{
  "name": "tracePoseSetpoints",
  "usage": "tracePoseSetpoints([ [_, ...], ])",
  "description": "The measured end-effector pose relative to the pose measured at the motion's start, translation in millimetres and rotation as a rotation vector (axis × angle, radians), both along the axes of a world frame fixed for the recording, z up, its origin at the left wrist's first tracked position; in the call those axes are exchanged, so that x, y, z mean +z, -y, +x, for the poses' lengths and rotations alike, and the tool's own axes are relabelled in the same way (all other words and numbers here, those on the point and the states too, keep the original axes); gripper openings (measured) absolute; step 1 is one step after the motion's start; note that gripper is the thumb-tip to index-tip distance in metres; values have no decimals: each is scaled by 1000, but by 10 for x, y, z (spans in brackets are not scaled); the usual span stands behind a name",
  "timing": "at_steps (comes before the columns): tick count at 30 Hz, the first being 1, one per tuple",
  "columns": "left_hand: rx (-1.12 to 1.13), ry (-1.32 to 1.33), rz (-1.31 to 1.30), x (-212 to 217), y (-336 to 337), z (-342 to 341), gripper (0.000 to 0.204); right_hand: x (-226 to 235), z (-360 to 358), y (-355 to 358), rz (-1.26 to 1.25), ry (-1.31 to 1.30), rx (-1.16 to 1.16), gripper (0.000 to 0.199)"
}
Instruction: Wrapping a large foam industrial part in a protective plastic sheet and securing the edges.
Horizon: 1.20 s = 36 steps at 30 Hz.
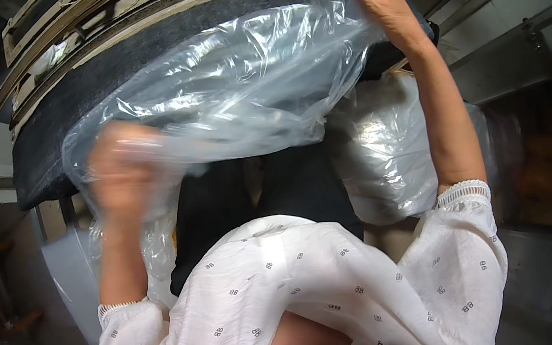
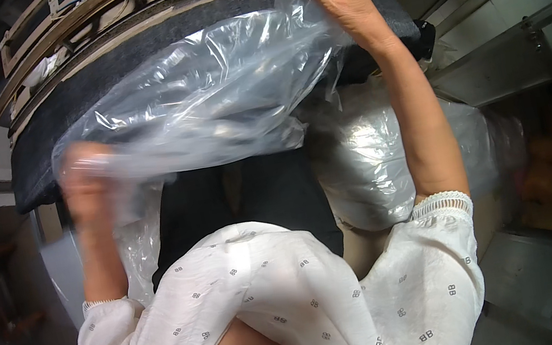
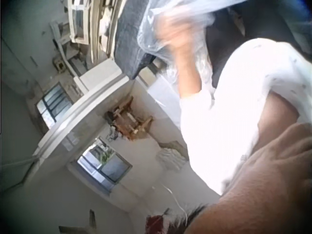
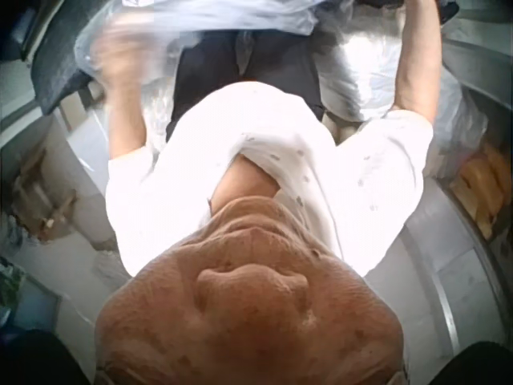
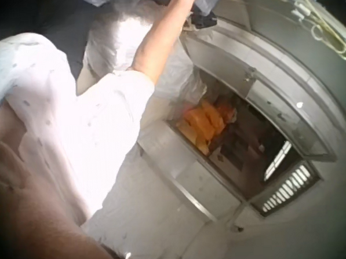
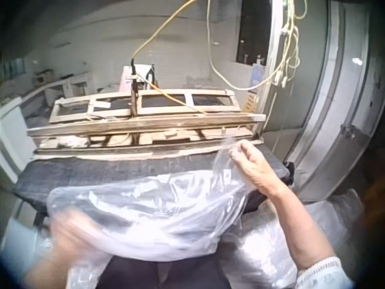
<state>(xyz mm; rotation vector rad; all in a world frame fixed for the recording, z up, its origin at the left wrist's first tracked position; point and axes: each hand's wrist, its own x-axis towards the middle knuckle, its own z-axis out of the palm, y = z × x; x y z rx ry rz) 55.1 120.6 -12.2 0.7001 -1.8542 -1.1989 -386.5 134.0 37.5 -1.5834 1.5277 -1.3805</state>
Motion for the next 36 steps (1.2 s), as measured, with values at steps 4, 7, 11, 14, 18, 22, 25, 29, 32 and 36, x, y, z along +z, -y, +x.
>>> tracePoseSetpoints([
  [4,644,-551,430,916,330,1013,31,321,487,-316,207,111,318,19],
  [7,783,-521,265,424,819,1894,25,485,913,-507,99,119,447,17],
  [11,784,-111,-542,1123,246,357,34,599,1202,-732,13,92,431,21],
  [14,135,145,-693,1259,42,-429,45,611,1224,-826,16,-3,382,21],
  [18,-321,234,-832,1490,75,-1138,44,671,1274,-909,78,-168,365,24],
  [22,-618,255,-411,1367,236,-1117,33,567,1205,-959,59,-163,390,13],
  [25,-577,-36,-232,1307,333,-1093,24,221,1063,-970,210,-67,369,9],
  [29,244,-331,-118,1796,620,-504,35,-923,493,-1260,607,-348,385,13],
  [32,342,-165,-357,1667,1366,133,31,-1626,-479,-1592,961,-1080,284,19],
  [36,480,22,-148,468,2066,687,17,-1150,-1957,-2239,1289,-1399,-355,25],
])
